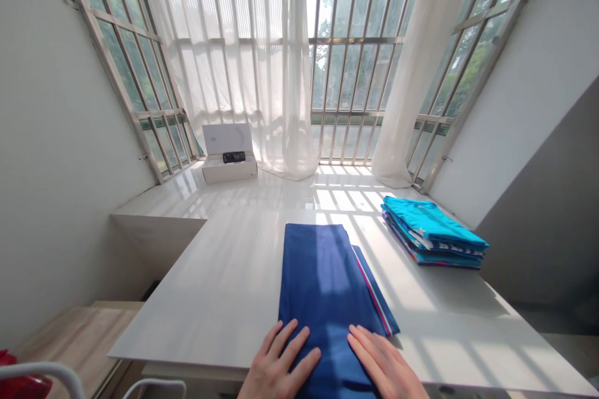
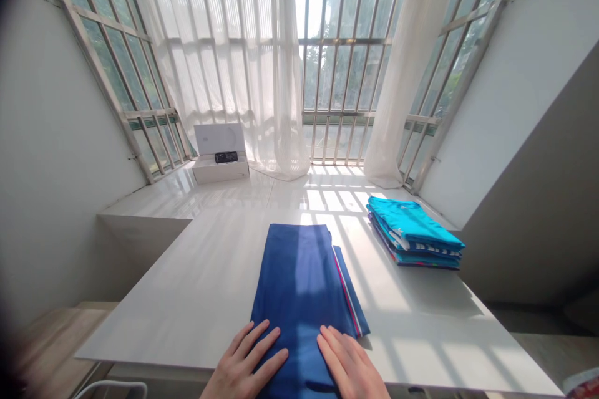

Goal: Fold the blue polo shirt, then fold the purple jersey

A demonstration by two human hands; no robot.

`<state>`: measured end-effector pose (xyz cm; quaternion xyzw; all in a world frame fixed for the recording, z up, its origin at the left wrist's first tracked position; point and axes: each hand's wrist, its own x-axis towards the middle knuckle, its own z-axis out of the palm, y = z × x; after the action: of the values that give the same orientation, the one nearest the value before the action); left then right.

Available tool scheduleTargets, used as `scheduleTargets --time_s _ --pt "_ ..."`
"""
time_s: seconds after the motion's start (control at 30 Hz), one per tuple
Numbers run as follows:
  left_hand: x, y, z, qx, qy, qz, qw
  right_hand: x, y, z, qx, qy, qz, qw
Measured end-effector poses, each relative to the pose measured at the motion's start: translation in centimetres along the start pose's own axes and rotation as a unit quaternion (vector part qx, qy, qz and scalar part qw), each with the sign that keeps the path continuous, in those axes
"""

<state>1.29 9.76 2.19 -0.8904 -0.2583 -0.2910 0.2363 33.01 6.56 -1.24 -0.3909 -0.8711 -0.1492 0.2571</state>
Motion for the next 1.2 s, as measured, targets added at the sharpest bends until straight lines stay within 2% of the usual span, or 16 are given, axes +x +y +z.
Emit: scheduleTargets --time_s 0.17,0.3,0.4,0.47,0.57,0.67,0.77,0.87,0.93,1.0,1.1,1.2 --pt "0.5 -0.1 -0.7 -0.045 -0.007 -0.005 0.999 -1.3 0.7 0.9 0.038 -0.001 -0.003 0.999" --pt "1.4 -0.5 -1.4 -0.097 -0.028 -0.037 0.994 -0.6 0.8 -0.2 0.055 0.013 0.01 0.998" --pt "1.7 -1.0 -1.7 -0.125 -0.055 -0.054 0.989 0.1 0.9 -1.1 0.06 -0.004 0.03 0.998" --pt "1.3 -1.2 -1.5 -0.137 -0.078 -0.049 0.986 0.2 1.2 -1.2 0.062 -0.005 0.025 0.998" --pt "-0.3 -1.4 -0.4 -0.155 -0.112 -0.049 0.98 -0.5 1.7 -0.8 0.065 0.035 0.004 0.997" --pt "-2.1 -1.4 1.0 -0.177 -0.118 -0.067 0.975 -1.1 2.0 -0.7 0.073 0.051 0.004 0.996" --pt "-2.3 -1.5 0.8 -0.223 -0.143 -0.076 0.961 -0.8 1.9 -1.7 0.117 0.04 0.02 0.992" --pt "-0.2 -2.1 -1.3 -0.286 -0.198 -0.138 0.927 0.5 1.5 -3.0 0.159 0.024 0.087 0.983" --pt "1.8 -2.6 -2.7 -0.308 -0.213 -0.217 0.902 1.7 1.3 -3.5 0.168 -0.003 0.156 0.973" --pt "3.5 -3.2 -3.3 -0.314 -0.218 -0.296 0.875 3.0 1.3 -3.4 0.169 -0.043 0.235 0.956" --pt "5.1 -3.9 -2.5 -0.317 -0.216 -0.373 0.845 5.1 1.5 -3.0 0.15 -0.102 0.335 0.925" --pt "5.7 -4.2 -1.0 -0.314 -0.2 -0.407 0.834 6.8 1.8 -2.7 0.121 -0.149 0.388 0.901"
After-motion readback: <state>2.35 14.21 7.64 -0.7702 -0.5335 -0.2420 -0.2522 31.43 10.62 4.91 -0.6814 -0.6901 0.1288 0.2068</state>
